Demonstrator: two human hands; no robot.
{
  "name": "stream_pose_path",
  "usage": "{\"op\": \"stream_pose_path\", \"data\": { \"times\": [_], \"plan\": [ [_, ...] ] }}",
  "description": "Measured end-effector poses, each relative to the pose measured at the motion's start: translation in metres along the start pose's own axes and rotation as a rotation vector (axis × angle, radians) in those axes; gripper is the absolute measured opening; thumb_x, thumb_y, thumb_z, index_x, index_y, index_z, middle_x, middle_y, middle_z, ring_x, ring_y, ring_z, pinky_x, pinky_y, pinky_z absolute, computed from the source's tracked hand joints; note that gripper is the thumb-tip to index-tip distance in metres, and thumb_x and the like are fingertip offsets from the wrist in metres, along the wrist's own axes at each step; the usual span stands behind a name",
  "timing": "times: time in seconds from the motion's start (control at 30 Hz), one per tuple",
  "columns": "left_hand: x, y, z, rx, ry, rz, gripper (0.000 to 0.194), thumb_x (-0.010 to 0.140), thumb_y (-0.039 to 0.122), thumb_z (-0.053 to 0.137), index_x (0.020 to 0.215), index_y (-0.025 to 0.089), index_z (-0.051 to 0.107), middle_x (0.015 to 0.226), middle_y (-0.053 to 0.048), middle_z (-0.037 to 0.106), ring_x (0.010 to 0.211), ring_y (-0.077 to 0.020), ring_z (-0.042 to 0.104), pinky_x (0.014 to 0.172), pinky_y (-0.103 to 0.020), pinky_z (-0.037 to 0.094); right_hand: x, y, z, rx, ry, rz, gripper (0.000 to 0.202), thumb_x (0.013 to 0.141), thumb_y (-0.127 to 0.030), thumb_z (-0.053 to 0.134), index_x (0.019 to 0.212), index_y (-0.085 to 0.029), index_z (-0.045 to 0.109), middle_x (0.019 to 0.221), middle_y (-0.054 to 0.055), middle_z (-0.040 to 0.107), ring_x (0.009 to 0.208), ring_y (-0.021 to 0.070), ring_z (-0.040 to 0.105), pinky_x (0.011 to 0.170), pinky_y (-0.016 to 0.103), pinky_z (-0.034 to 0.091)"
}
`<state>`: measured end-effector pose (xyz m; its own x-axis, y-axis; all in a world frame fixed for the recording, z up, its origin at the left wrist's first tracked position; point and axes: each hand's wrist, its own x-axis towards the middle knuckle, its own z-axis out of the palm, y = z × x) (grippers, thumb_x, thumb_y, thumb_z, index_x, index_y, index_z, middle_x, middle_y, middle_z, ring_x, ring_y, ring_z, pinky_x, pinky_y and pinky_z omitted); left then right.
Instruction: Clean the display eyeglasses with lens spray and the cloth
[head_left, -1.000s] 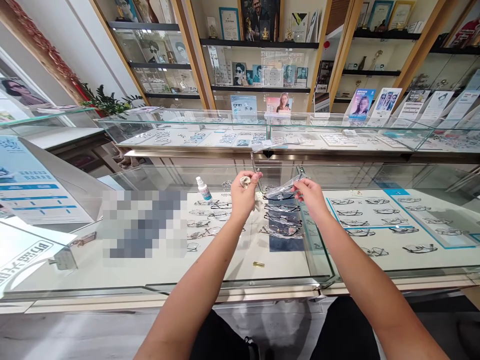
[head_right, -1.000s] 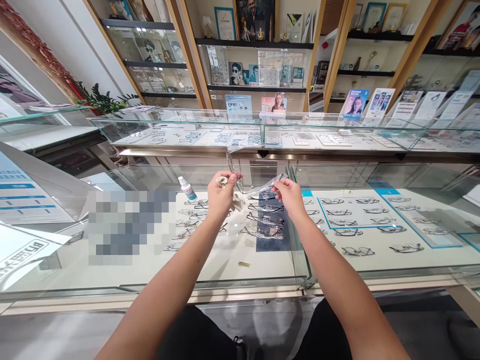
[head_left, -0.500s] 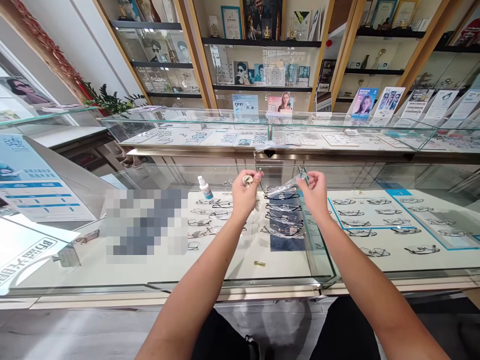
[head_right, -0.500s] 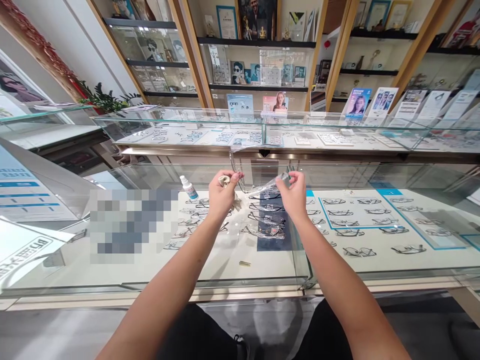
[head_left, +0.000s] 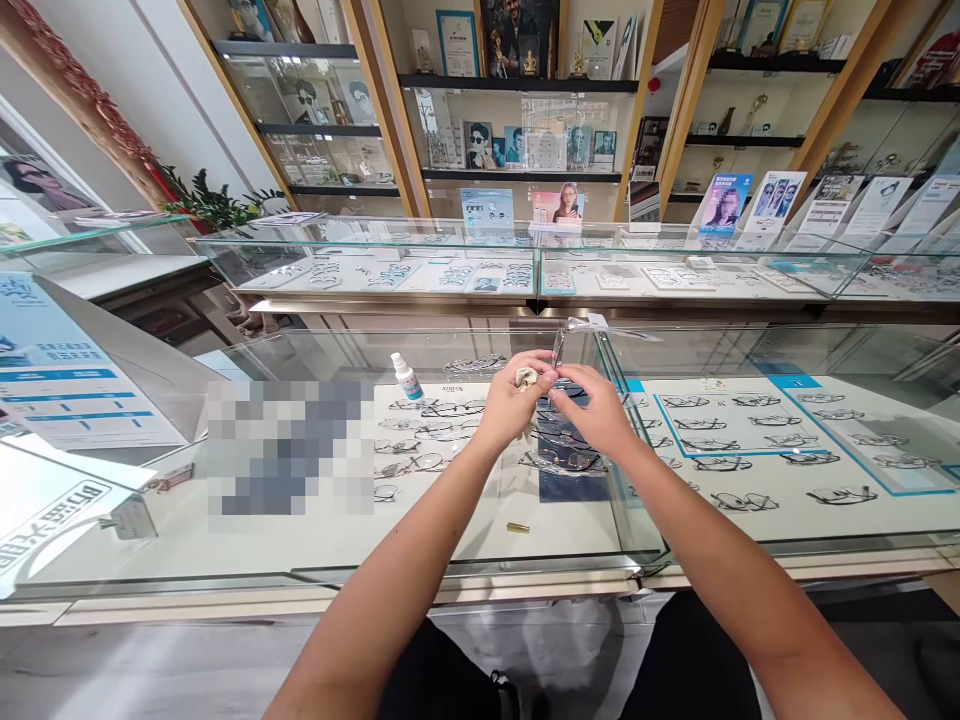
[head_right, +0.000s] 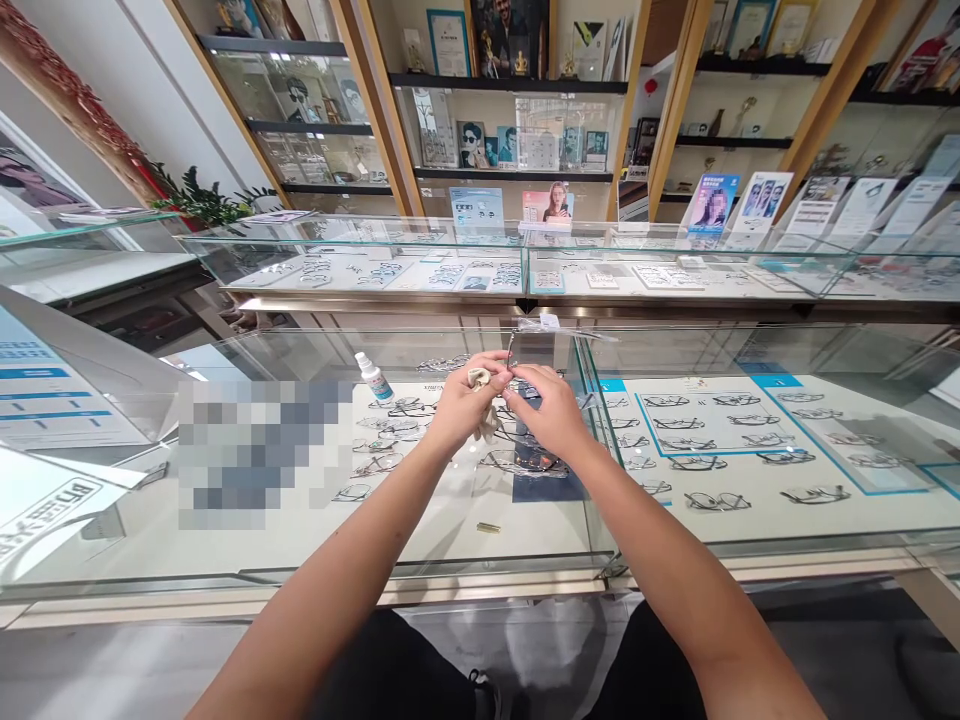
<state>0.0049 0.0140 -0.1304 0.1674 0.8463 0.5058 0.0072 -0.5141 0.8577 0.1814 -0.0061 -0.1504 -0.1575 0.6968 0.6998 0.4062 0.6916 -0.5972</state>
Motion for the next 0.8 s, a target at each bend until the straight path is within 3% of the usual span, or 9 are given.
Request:
{"op": "stream_pose_path", "data": {
  "times": [0.1, 0.17, 0.27, 0.33, 0.47, 0.67, 0.8],
  "plan": [
    [-0.001, 0.005, -0.002, -0.036, -0.014, -0.064, 0.031, 0.087, 0.05, 0.085, 0.083, 0.021, 0.076, 0.134, -0.015, 0.075, 0.139, -0.0344, 0.064, 0.119, -0.047, 0.047, 0.0, 0.001, 0.0, 0.055, 0.019, 0.034, 0.022, 0.101, -0.036, 0.071, 0.12, -0.028, 0.079, 0.121, 0.007, 0.082, 0.112, 0.0279, 0.075, 0.102, 0.046, 0.059],
    [-0.001, 0.01, -0.005, -0.047, -0.013, -0.147, 0.029, 0.085, 0.047, 0.086, 0.096, 0.022, 0.08, 0.132, -0.012, 0.075, 0.131, -0.032, 0.067, 0.112, -0.043, 0.05, 0.001, 0.001, -0.001, 0.065, 0.065, 0.052, 0.022, 0.101, -0.036, 0.07, 0.12, -0.028, 0.079, 0.122, 0.007, 0.082, 0.113, 0.0279, 0.075, 0.103, 0.046, 0.059],
    [0.004, 0.014, -0.011, -0.126, 0.031, -0.389, 0.04, 0.081, 0.038, 0.084, 0.118, 0.024, 0.078, 0.119, -0.007, 0.076, 0.106, -0.0243, 0.072, 0.09, -0.035, 0.054, 0.003, 0.004, -0.005, 0.043, 0.133, 0.08, 0.022, 0.102, -0.036, 0.068, 0.119, -0.028, 0.08, 0.122, 0.008, 0.082, 0.113, 0.0276, 0.074, 0.102, 0.046, 0.058],
    [0.008, 0.012, -0.014, -0.255, 0.066, -0.557, 0.042, 0.078, 0.03, 0.076, 0.119, 0.022, 0.076, 0.118, -0.007, 0.075, 0.098, -0.0218, 0.071, 0.076, -0.03, 0.053, 0.005, 0.006, -0.009, 0.02, 0.172, 0.099, 0.023, 0.102, -0.036, 0.067, 0.118, -0.028, 0.081, 0.121, 0.008, 0.082, 0.108, 0.027, 0.073, 0.099, 0.046, 0.058],
    [0.01, 0.003, -0.012, -0.453, -0.009, -0.741, 0.059, 0.061, 0.011, 0.068, 0.12, 0.018, 0.071, 0.115, -0.011, 0.076, 0.098, -0.0244, 0.075, 0.071, -0.03, 0.055, 0.008, 0.009, -0.015, -0.006, 0.224, 0.113, 0.024, 0.102, -0.037, 0.067, 0.117, -0.026, 0.081, 0.122, 0.008, 0.082, 0.102, 0.0256, 0.071, 0.094, 0.044, 0.057],
    [-0.002, -0.014, -0.001, -0.387, -0.13, -0.739, 0.072, 0.066, 0.007, 0.071, 0.136, 0.023, 0.064, 0.114, -0.008, 0.08, 0.09, -0.0214, 0.076, 0.073, -0.031, 0.056, 0.01, 0.01, -0.019, -0.029, 0.247, 0.127, 0.023, 0.102, -0.038, 0.066, 0.114, -0.025, 0.08, 0.119, 0.009, 0.082, 0.105, 0.0264, 0.07, 0.093, 0.044, 0.054],
    [-0.003, -0.024, -0.002, -0.247, -0.163, -0.578, 0.069, 0.074, 0.012, 0.076, 0.141, 0.025, 0.065, 0.129, -0.013, 0.08, 0.112, -0.0244, 0.077, 0.093, -0.037, 0.057, 0.011, 0.01, -0.021, -0.047, 0.254, 0.142, 0.023, 0.101, -0.038, 0.065, 0.114, -0.026, 0.08, 0.119, 0.009, 0.082, 0.103, 0.0263, 0.069, 0.09, 0.043, 0.055]
  ]
}}
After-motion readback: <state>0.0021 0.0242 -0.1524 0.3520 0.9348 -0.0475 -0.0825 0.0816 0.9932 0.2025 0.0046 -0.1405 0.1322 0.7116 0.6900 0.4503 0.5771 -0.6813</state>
